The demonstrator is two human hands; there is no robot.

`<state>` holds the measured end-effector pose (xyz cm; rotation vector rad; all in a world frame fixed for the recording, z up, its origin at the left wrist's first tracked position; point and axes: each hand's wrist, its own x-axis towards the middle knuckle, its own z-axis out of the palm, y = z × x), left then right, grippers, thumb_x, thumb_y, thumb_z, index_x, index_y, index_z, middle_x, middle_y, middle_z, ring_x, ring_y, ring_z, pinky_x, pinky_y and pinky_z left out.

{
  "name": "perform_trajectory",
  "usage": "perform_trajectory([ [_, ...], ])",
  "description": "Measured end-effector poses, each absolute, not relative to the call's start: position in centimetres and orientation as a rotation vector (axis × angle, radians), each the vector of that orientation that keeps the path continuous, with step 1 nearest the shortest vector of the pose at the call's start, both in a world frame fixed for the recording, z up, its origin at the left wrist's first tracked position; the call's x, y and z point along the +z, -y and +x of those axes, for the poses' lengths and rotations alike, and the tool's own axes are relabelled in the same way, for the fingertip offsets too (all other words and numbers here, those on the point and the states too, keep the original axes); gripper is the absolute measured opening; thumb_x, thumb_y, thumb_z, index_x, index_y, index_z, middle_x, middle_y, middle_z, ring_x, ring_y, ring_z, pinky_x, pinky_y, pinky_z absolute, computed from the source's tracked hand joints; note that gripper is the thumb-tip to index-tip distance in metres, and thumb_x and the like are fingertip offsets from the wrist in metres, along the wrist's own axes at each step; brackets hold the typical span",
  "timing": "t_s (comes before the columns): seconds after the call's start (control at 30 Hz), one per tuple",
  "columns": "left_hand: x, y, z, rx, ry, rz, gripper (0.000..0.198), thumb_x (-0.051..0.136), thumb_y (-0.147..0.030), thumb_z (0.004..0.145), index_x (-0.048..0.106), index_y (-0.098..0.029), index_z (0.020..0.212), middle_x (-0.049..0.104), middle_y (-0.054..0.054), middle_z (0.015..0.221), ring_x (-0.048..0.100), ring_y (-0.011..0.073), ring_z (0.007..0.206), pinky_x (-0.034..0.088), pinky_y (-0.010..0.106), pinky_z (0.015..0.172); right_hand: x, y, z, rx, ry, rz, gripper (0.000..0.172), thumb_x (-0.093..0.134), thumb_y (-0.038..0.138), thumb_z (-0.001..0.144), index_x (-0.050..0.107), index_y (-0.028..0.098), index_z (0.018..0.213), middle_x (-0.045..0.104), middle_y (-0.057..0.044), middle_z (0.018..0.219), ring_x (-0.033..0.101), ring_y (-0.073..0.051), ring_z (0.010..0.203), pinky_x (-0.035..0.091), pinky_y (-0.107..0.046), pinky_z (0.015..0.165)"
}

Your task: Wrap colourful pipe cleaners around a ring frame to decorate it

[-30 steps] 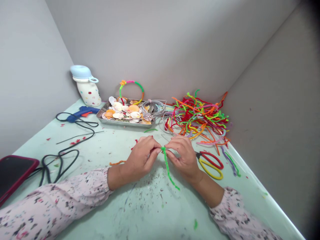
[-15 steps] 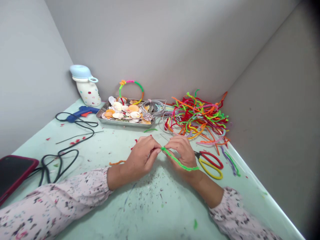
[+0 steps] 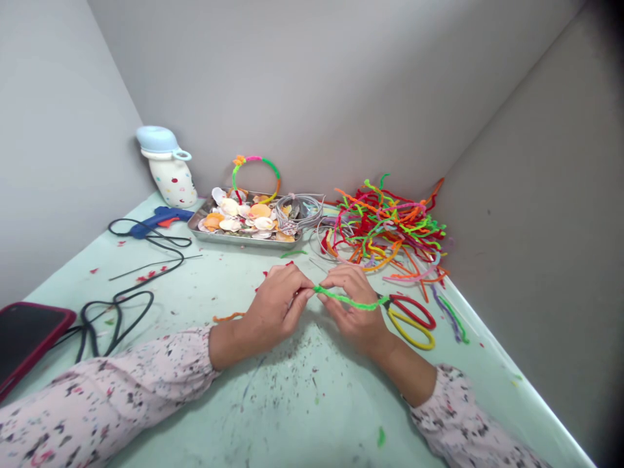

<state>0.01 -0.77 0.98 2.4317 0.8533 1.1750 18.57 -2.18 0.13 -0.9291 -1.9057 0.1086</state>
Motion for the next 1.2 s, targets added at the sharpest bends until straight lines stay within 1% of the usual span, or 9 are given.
perform_trajectory([
  [0.17, 0.84, 0.78, 0.03, 1.161, -0.866, 2.443, 0.014, 0.043, -0.021, 0.094, 0.054, -0.019, 0.087, 0.057, 0.004, 0.078, 0.049, 0.0193, 0.077, 0.040, 0.037, 0.077, 0.26, 2.36, 18.47, 0.153, 1.893, -0.967, 0.007, 0.060, 0.023, 0.086, 0.062, 0.024, 0.092, 0.064, -0.004, 0.087, 0.059, -0.022, 0.090, 0.046, -0.043, 0.088],
  [0.3, 0.83, 0.75, 0.04, 1.155, -0.858, 2.476, 0.013, 0.043, -0.020, 0.094, 0.054, -0.018, 0.087, 0.058, 0.005, 0.078, 0.050, 0.0194, 0.077, 0.040, 0.037, 0.077, 0.36, 2.46, 18.41, 0.254, 1.882, -1.003, 0.008, 0.055, 0.026, 0.088, 0.063, 0.024, 0.088, 0.066, -0.003, 0.083, 0.062, -0.022, 0.085, 0.048, -0.040, 0.083],
  [0.37, 0.84, 0.71, 0.05, 1.150, -0.855, 2.498, 0.013, 0.044, -0.019, 0.093, 0.055, -0.018, 0.087, 0.058, 0.005, 0.079, 0.050, 0.0196, 0.078, 0.040, 0.037, 0.077, 0.26, 2.42, 18.45, 0.306, 1.880, -1.010, 0.009, 0.055, 0.027, 0.089, 0.062, 0.023, 0.086, 0.066, -0.003, 0.083, 0.062, -0.022, 0.086, 0.049, -0.039, 0.082],
  [0.57, 0.76, 0.62, 0.07, 1.147, -0.839, 2.544, 0.012, 0.044, -0.018, 0.093, 0.055, -0.018, 0.088, 0.059, 0.004, 0.079, 0.051, 0.0190, 0.078, 0.040, 0.037, 0.080, -0.05, 2.19, 18.73, 0.432, 1.840, -0.974, 0.008, 0.056, 0.025, 0.089, 0.063, 0.022, 0.087, 0.066, -0.003, 0.086, 0.062, -0.019, 0.088, 0.047, -0.038, 0.086],
  [0.73, 0.73, 0.62, 0.08, 1.144, -0.824, 2.568, 0.013, 0.043, -0.017, 0.094, 0.054, -0.018, 0.089, 0.058, 0.004, 0.080, 0.051, 0.0186, 0.078, 0.040, 0.038, 0.081, 0.00, 2.24, 18.84, 0.550, 1.807, -0.994, 0.010, 0.056, 0.027, 0.089, 0.063, 0.022, 0.084, 0.066, -0.003, 0.087, 0.061, -0.021, 0.091, 0.045, -0.039, 0.089],
  [0.9, 0.74, 0.53, 0.11, 1.148, -0.820, 2.582, 0.013, 0.042, -0.018, 0.094, 0.053, -0.018, 0.088, 0.058, 0.005, 0.079, 0.051, 0.0190, 0.078, 0.040, 0.038, 0.081, 0.04, 2.17, 18.90, 0.629, 1.777, -1.023, 0.011, 0.056, 0.028, 0.088, 0.064, 0.022, 0.083, 0.065, -0.004, 0.090, 0.060, -0.021, 0.092, 0.046, -0.039, 0.089],
  [1.1, 0.81, 0.60, 0.05, 1.145, -0.832, 2.543, 0.014, 0.041, -0.019, 0.094, 0.053, -0.019, 0.088, 0.058, 0.004, 0.079, 0.050, 0.0188, 0.077, 0.040, 0.038, 0.081, 0.10, 2.03, 18.97, 0.581, 1.805, -1.020, 0.012, 0.055, 0.029, 0.089, 0.063, 0.022, 0.083, 0.065, -0.004, 0.090, 0.059, -0.021, 0.093, 0.045, -0.040, 0.091],
  [1.2, 0.89, 0.66, 0.01, 1.127, -0.825, 2.520, 0.010, 0.044, -0.021, 0.093, 0.053, -0.018, 0.089, 0.058, 0.004, 0.080, 0.051, 0.0184, 0.078, 0.039, 0.039, 0.083, 0.11, 2.12, 18.81, 0.552, 1.801, -1.014, 0.012, 0.054, 0.028, 0.089, 0.061, 0.022, 0.081, 0.065, -0.004, 0.088, 0.059, -0.021, 0.092, 0.045, -0.040, 0.091],
])
